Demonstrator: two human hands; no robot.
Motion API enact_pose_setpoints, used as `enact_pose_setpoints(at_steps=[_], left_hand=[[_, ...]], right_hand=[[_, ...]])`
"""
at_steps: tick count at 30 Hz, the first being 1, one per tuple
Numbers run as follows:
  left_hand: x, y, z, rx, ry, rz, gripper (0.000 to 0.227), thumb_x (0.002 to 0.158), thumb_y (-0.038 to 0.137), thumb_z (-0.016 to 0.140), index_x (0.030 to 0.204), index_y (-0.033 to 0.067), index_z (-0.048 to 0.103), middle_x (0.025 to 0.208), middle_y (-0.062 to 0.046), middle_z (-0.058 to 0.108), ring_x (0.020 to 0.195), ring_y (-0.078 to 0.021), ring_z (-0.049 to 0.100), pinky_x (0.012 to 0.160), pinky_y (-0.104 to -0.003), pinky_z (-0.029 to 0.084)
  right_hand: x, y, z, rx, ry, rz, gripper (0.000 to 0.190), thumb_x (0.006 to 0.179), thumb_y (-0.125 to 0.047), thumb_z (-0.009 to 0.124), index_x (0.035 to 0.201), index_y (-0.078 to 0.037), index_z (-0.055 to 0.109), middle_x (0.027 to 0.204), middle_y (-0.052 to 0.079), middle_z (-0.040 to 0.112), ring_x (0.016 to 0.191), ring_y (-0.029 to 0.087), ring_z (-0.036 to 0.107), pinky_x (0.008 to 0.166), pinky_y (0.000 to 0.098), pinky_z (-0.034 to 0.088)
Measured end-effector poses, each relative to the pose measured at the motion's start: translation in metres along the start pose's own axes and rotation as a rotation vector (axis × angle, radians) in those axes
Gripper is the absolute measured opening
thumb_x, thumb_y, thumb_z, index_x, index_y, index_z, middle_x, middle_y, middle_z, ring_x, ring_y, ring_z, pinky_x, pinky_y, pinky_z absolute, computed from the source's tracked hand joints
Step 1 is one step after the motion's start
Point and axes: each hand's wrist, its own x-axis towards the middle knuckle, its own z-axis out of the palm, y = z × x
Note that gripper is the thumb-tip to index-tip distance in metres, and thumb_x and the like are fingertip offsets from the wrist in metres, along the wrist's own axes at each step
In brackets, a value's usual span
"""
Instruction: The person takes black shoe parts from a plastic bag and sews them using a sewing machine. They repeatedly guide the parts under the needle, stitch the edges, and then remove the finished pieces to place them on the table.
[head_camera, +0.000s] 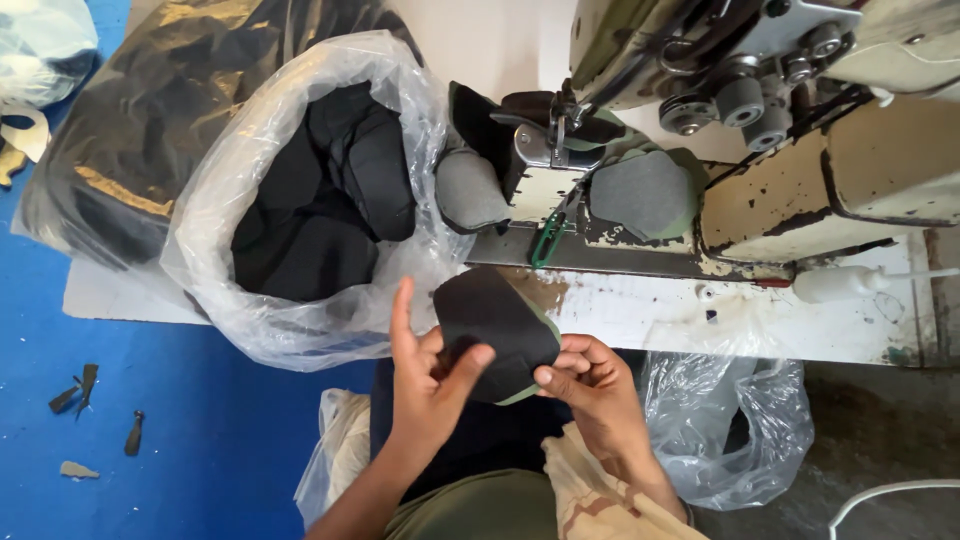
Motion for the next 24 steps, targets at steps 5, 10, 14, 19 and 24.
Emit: enact_pose_setpoints(at_steps=[5, 10, 14, 19, 24], left_hand=[[0.001, 0.008, -0.006, 0.440, -0.204, 0.193, 0.043, 0.088, 0.009, 0.081, 0.128, 0.0039, 0.066, 0.121, -0.011, 0.072, 0.108, -0.0180, 0.070, 0.094, -0.030, 0.055], [0.008, 0.024, 0.001, 0.595, -0.257, 0.147, 0.024, 0.086, 0.010, 0.083, 0.110, 0.0098, 0.080, 0.104, -0.006, 0.082, 0.093, -0.0170, 0.076, 0.084, -0.029, 0.056], [0.014, 0.026, 0.005, 0.593, -0.265, 0.170, 0.027, 0.086, 0.009, 0.082, 0.112, 0.0096, 0.079, 0.106, -0.006, 0.081, 0.096, -0.0178, 0.076, 0.086, -0.030, 0.056], [0.032, 0.026, 0.016, 0.572, -0.235, 0.155, 0.030, 0.085, 0.007, 0.082, 0.114, 0.0090, 0.077, 0.109, -0.007, 0.080, 0.097, -0.0175, 0.076, 0.086, -0.029, 0.057], [0.068, 0.019, 0.037, 0.570, -0.135, 0.166, 0.031, 0.086, 0.006, 0.082, 0.117, 0.0090, 0.077, 0.109, -0.008, 0.078, 0.097, -0.0183, 0.076, 0.086, -0.029, 0.058]], right_hand=[[-0.003, 0.004, -0.003, 0.000, -0.029, -0.037, 0.034, 0.086, 0.008, 0.074, 0.119, 0.003, 0.066, 0.097, 0.010, 0.076, 0.087, 0.015, 0.072, 0.076, 0.0310, 0.059], [-0.007, -0.005, 0.001, -0.067, -0.042, -0.087, 0.038, 0.085, 0.009, 0.075, 0.121, 0.004, 0.065, 0.098, 0.010, 0.077, 0.087, 0.015, 0.072, 0.079, 0.0302, 0.059], [-0.006, -0.016, 0.004, -0.111, -0.042, -0.082, 0.040, 0.084, 0.008, 0.075, 0.123, 0.004, 0.065, 0.097, 0.010, 0.077, 0.083, 0.015, 0.072, 0.077, 0.0301, 0.059], [0.009, -0.038, 0.009, -0.128, 0.017, -0.091, 0.038, 0.086, 0.007, 0.074, 0.123, 0.005, 0.067, 0.095, 0.010, 0.076, 0.082, 0.014, 0.071, 0.075, 0.0292, 0.058], [0.057, -0.062, 0.003, -0.219, 0.009, -0.237, 0.036, 0.086, 0.008, 0.075, 0.122, 0.005, 0.069, 0.098, 0.008, 0.076, 0.088, 0.012, 0.070, 0.080, 0.0265, 0.056]])
